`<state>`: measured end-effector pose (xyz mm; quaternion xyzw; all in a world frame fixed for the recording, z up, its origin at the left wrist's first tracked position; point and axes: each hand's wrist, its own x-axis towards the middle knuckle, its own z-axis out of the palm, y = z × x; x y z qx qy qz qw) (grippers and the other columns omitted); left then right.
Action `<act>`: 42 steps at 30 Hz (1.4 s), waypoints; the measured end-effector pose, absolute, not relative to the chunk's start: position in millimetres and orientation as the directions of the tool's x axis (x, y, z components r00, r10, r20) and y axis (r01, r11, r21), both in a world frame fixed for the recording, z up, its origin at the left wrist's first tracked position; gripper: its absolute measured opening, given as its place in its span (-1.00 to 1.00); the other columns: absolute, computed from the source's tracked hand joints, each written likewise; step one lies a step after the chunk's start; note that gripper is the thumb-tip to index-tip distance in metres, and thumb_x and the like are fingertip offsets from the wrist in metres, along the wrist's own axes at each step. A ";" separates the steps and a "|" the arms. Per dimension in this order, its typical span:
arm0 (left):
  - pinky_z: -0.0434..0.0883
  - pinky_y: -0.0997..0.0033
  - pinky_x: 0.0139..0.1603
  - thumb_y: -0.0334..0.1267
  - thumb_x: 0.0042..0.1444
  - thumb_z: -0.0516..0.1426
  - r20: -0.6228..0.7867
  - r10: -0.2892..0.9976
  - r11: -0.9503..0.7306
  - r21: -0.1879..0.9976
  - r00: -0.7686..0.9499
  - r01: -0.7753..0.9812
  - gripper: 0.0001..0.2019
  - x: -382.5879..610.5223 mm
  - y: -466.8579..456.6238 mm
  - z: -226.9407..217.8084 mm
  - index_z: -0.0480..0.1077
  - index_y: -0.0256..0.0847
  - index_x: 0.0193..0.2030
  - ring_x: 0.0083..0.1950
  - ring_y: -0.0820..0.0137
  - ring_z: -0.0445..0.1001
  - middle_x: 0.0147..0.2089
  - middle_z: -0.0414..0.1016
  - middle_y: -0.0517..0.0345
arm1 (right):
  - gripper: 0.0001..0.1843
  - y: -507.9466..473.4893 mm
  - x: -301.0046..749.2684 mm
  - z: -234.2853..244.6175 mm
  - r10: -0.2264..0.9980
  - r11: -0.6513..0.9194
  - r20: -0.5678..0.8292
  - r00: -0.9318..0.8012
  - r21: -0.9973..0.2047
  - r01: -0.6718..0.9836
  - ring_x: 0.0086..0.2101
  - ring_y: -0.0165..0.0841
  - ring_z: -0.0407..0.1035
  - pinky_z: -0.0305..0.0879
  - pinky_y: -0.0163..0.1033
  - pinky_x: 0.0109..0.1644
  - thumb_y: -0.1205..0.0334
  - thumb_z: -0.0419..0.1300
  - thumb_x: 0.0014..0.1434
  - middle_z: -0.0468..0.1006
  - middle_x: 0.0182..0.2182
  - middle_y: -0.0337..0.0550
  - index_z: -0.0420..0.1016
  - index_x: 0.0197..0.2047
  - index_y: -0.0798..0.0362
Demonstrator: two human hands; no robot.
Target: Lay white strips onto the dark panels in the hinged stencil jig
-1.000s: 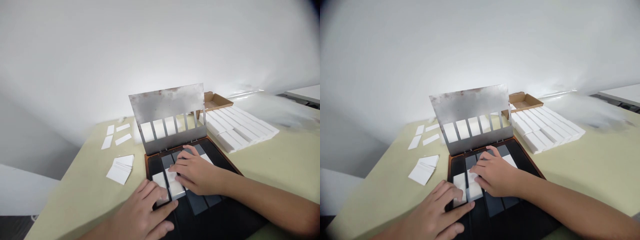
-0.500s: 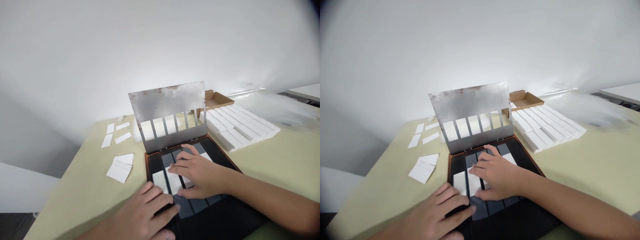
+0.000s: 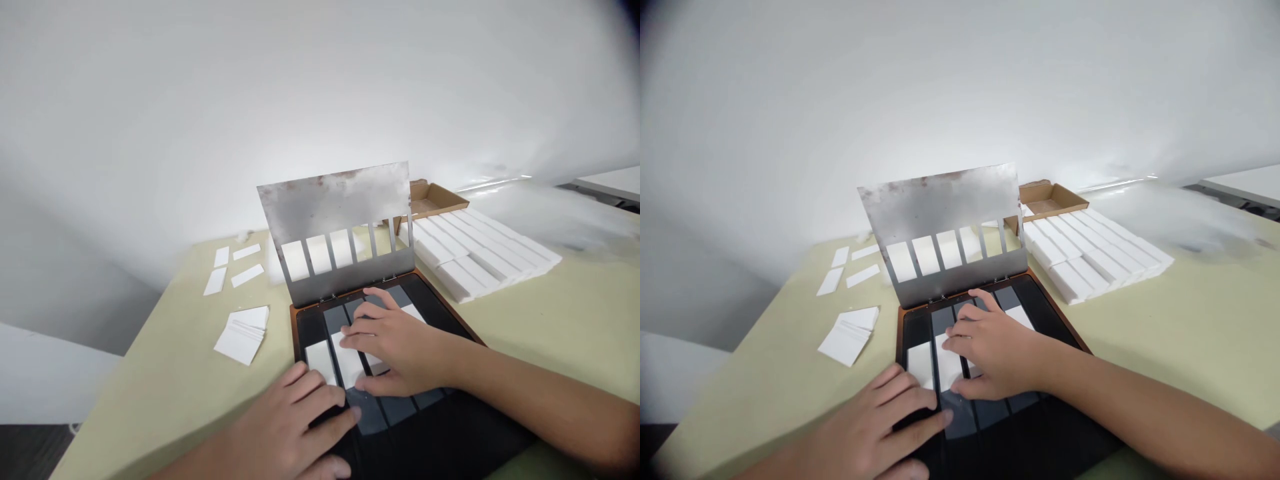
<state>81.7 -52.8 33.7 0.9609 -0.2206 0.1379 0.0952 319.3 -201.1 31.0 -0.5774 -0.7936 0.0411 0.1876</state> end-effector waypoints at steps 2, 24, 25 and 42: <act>0.39 0.15 0.00 -0.09 0.46 0.15 0.302 -0.397 -0.885 0.124 0.866 -0.449 -0.64 81.4 -52.5 33.1 0.46 -0.27 0.23 -0.16 0.25 0.45 -0.06 0.56 -0.02 | -0.50 -200.9 319.3 31.1 0.931 0.330 0.252 -0.263 -0.281 0.901 0.07 -0.14 0.39 -0.34 0.26 0.52 -0.08 0.30 0.32 0.67 0.04 -0.06 0.57 0.15 0.08; 0.31 0.15 0.04 -0.03 0.54 0.05 0.337 -0.398 -0.897 0.054 0.853 -0.440 -0.60 83.6 -55.1 43.3 0.49 -0.28 0.23 -0.10 0.24 0.45 0.12 0.64 0.03 | -0.58 -198.5 317.0 23.1 0.900 0.370 0.319 -0.296 -0.202 0.907 0.00 -0.15 0.41 -0.33 0.24 0.53 -0.01 0.27 0.32 0.70 -0.04 -0.05 0.59 0.11 0.08; 0.32 0.15 0.04 -0.02 0.53 0.07 0.334 -0.398 -0.898 0.048 0.855 -0.437 -0.61 83.4 -54.9 43.6 0.49 -0.27 0.23 -0.10 0.24 0.45 0.11 0.64 0.03 | -0.59 -198.1 316.8 23.2 0.899 0.372 0.321 -0.298 -0.200 0.906 -0.01 -0.15 0.41 -0.33 0.24 0.53 0.00 0.27 0.31 0.70 -0.04 -0.05 0.59 0.10 0.08; 0.27 0.10 0.05 -0.09 0.54 -0.01 0.398 -0.239 -0.936 0.148 0.886 -0.319 -0.61 80.6 -50.4 25.7 0.44 -0.24 0.30 -0.02 0.16 0.41 0.14 0.60 -0.04 | -0.23 -200.9 319.2 30.9 0.917 0.362 0.286 -0.277 -0.307 0.880 0.00 -0.13 0.40 -0.36 0.27 0.49 -0.32 0.20 0.37 0.69 -0.09 0.00 0.44 0.34 0.14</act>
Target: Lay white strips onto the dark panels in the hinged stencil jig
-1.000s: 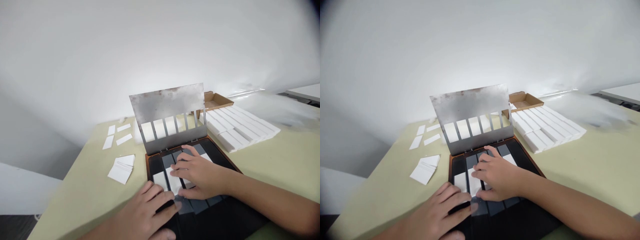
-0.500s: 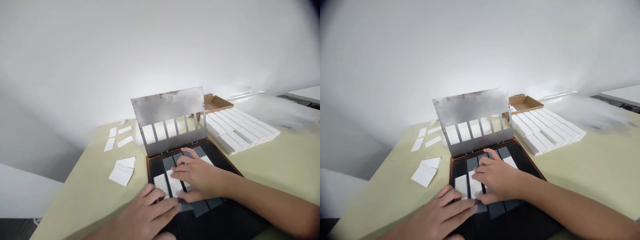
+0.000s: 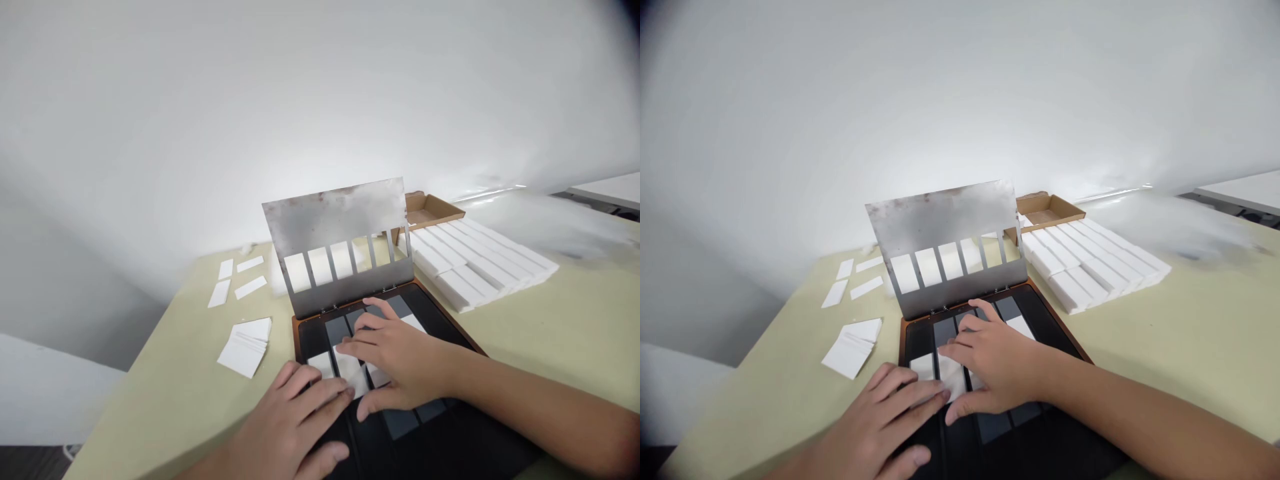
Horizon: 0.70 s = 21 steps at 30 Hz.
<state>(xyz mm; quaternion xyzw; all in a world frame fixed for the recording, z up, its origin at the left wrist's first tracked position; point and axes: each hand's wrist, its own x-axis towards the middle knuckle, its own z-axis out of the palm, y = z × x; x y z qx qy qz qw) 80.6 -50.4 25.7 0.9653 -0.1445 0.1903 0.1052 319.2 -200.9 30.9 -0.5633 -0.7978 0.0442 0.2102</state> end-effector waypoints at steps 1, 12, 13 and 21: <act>0.25 0.08 0.07 -0.10 0.54 0.00 0.394 -0.223 -0.939 0.159 0.891 -0.306 -0.60 79.7 -49.7 22.1 0.43 -0.23 0.32 -0.01 0.15 0.40 0.16 0.58 -0.04 | -0.21 -200.2 319.2 29.6 0.919 0.359 0.279 -0.279 -0.297 0.885 0.01 -0.13 0.40 -0.37 0.27 0.49 -0.33 0.20 0.37 0.68 -0.09 0.01 0.43 0.35 0.15; 0.31 0.10 0.08 -0.17 0.51 0.04 0.410 -0.260 -0.940 0.101 0.874 -0.327 -0.65 75.3 -47.0 31.7 0.47 -0.23 0.28 0.00 0.17 0.43 0.12 0.59 -0.04 | -0.50 -200.5 319.2 31.1 0.950 0.294 0.195 -0.243 -0.295 0.909 0.06 -0.14 0.36 -0.38 0.30 0.49 0.01 0.18 0.48 0.66 -0.05 -0.05 0.39 0.37 0.05; 0.31 0.12 0.07 -0.13 0.52 0.06 0.405 -0.308 -0.926 0.083 0.861 -0.370 -0.65 76.5 -48.3 36.8 0.49 -0.23 0.26 -0.01 0.20 0.43 0.12 0.62 0.01 | -0.52 -200.6 319.2 31.2 0.950 0.292 0.197 -0.241 -0.290 0.911 0.05 -0.15 0.36 -0.37 0.29 0.49 0.02 0.17 0.49 0.66 -0.06 -0.06 0.40 0.36 0.06; 0.18 0.13 0.14 0.01 0.52 0.08 0.254 -0.376 -0.916 0.040 0.891 -0.398 -0.54 88.2 -52.9 44.4 0.44 -0.24 0.34 0.06 0.19 0.41 0.41 0.46 0.20 | -0.60 -200.5 317.4 27.9 0.952 0.278 0.207 -0.227 -0.263 0.924 0.02 -0.16 0.33 -0.37 0.29 0.49 0.25 0.12 0.47 0.66 -0.07 -0.09 0.43 0.32 0.07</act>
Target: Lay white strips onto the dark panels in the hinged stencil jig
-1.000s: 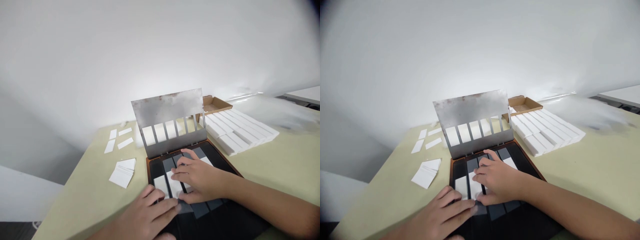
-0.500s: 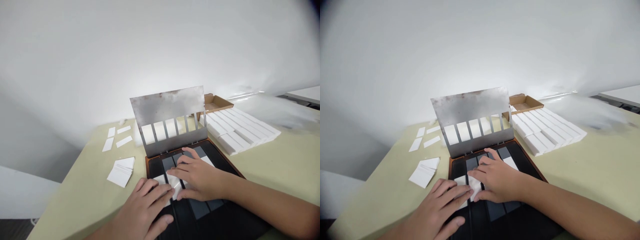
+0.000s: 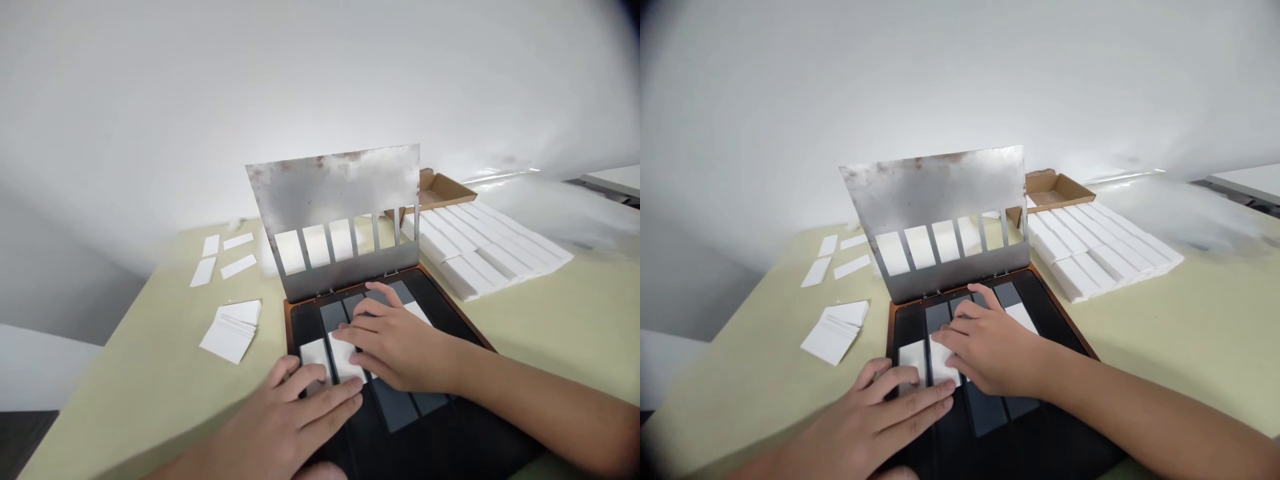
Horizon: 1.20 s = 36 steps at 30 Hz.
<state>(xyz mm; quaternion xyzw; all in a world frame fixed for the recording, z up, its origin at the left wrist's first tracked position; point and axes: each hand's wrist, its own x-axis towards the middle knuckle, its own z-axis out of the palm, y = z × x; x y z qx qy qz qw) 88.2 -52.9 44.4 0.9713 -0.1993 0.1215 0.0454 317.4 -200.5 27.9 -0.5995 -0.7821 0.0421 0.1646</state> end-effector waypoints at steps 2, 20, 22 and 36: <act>0.17 0.10 0.15 0.00 0.49 0.11 0.264 -0.359 -0.923 0.043 0.895 -0.382 -0.54 86.1 -51.0 38.0 0.44 -0.25 0.35 0.07 0.15 0.39 0.40 0.48 0.13 | -0.52 -199.8 318.2 25.6 0.949 0.285 0.206 -0.238 -0.244 0.927 0.02 -0.15 0.32 -0.39 0.29 0.50 0.42 0.11 0.37 0.66 -0.06 -0.08 0.41 0.33 0.10; 0.14 -0.23 0.31 0.32 0.36 0.10 0.149 -0.278 -0.950 0.105 0.949 -0.295 -0.19 79.8 -45.9 21.4 0.08 0.02 0.60 0.41 -0.25 0.17 0.57 0.05 -0.21 | -0.48 -198.9 316.9 27.7 0.952 0.274 0.212 -0.222 -0.265 0.924 0.01 -0.15 0.35 -0.35 0.30 0.49 0.48 0.11 0.30 0.67 -0.10 -0.08 0.44 0.31 0.12; 0.08 -0.24 0.35 0.33 0.34 0.12 0.126 -0.361 -0.924 0.088 0.924 -0.373 -0.22 79.7 -45.2 22.5 0.05 0.20 0.60 0.44 -0.23 0.16 0.60 0.03 -0.07 | -0.52 -198.7 316.6 28.2 0.951 0.272 0.217 -0.218 -0.262 0.926 -0.01 -0.15 0.36 -0.33 0.30 0.49 0.47 0.11 0.32 0.67 -0.14 -0.08 0.46 0.28 0.12; -0.18 -0.29 0.50 0.32 0.19 0.24 0.093 -0.394 -0.909 0.103 0.914 -0.403 -0.07 76.6 -46.1 19.6 0.02 0.16 0.61 0.56 -0.23 0.04 0.65 -0.06 -0.01 | -0.58 -200.0 315.9 29.5 0.949 0.275 0.230 -0.214 -0.280 0.920 -0.01 -0.17 0.37 -0.29 0.32 0.47 0.37 0.12 0.38 0.67 -0.13 -0.08 0.48 0.26 0.10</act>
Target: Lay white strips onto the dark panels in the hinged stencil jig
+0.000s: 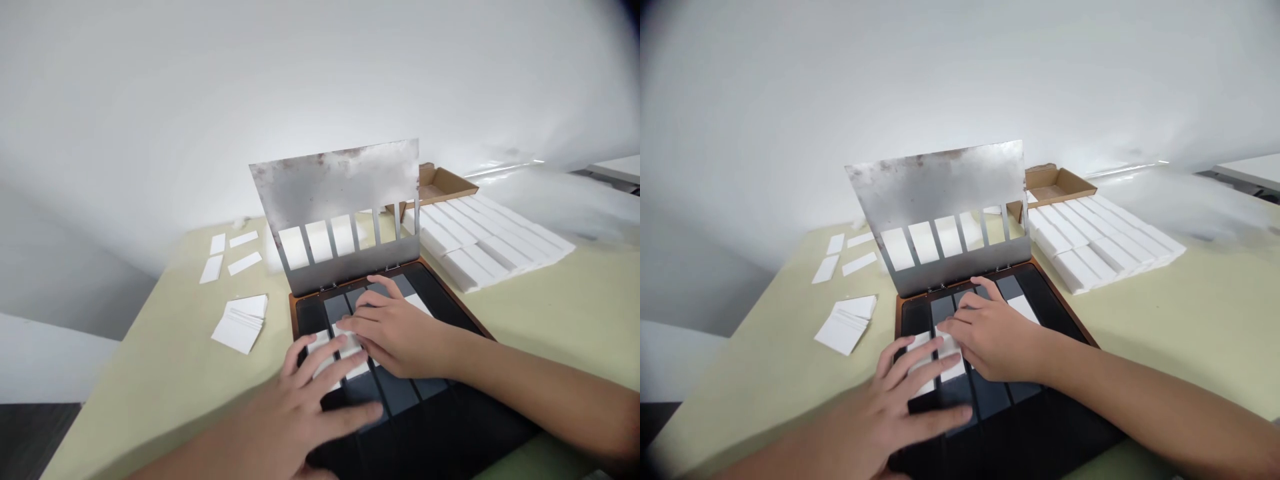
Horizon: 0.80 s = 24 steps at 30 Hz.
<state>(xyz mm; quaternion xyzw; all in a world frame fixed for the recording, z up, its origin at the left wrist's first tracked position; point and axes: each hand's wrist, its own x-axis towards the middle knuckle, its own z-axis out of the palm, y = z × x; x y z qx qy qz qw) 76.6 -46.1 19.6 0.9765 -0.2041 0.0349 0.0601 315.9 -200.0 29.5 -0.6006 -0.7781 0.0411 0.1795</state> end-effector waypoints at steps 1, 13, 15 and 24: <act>-0.19 -0.27 0.51 0.27 0.19 0.25 0.096 -0.458 -0.880 0.095 0.884 -0.466 -0.10 76.5 -45.2 20.8 0.03 0.21 0.60 0.56 -0.20 0.05 0.65 -0.05 0.05 | -0.58 -199.8 316.2 29.6 0.950 0.273 0.226 -0.214 -0.278 0.921 -0.01 -0.16 0.37 -0.29 0.32 0.47 0.37 0.13 0.37 0.67 -0.13 -0.08 0.48 0.26 0.10; 0.29 0.10 0.40 0.04 0.47 0.09 0.168 -0.624 -0.780 -0.070 0.763 -0.622 -0.49 79.6 -42.6 44.9 0.24 0.15 0.51 0.48 0.15 0.27 0.52 0.29 0.29 | -0.31 -201.5 318.3 33.0 0.933 0.328 0.252 -0.257 -0.301 0.895 0.02 -0.12 0.40 -0.35 0.34 0.49 -0.22 0.28 0.34 0.68 -0.07 -0.01 0.45 0.31 0.12; 0.27 0.03 0.39 0.10 0.48 -0.02 0.236 -0.568 -0.807 0.030 0.788 -0.590 -0.51 76.7 -39.7 39.6 0.37 0.04 0.43 0.43 0.10 0.33 0.44 0.43 0.18 | -0.13 -201.8 318.9 31.7 0.916 0.365 0.282 -0.287 -0.283 0.887 0.01 -0.11 0.41 -0.39 0.33 0.50 -0.37 0.31 0.23 0.66 -0.02 0.04 0.44 0.32 0.15; 0.18 -0.06 0.37 0.07 0.43 0.03 0.242 -0.514 -0.831 0.098 0.823 -0.548 -0.53 73.6 -36.6 28.2 0.42 0.03 0.37 0.41 0.01 0.29 0.44 0.41 0.10 | -0.30 -202.3 318.2 32.0 0.935 0.337 0.208 -0.289 -0.259 0.905 0.06 -0.09 0.38 -0.37 0.34 0.49 -0.22 0.22 0.39 0.63 -0.01 0.02 0.40 0.36 0.13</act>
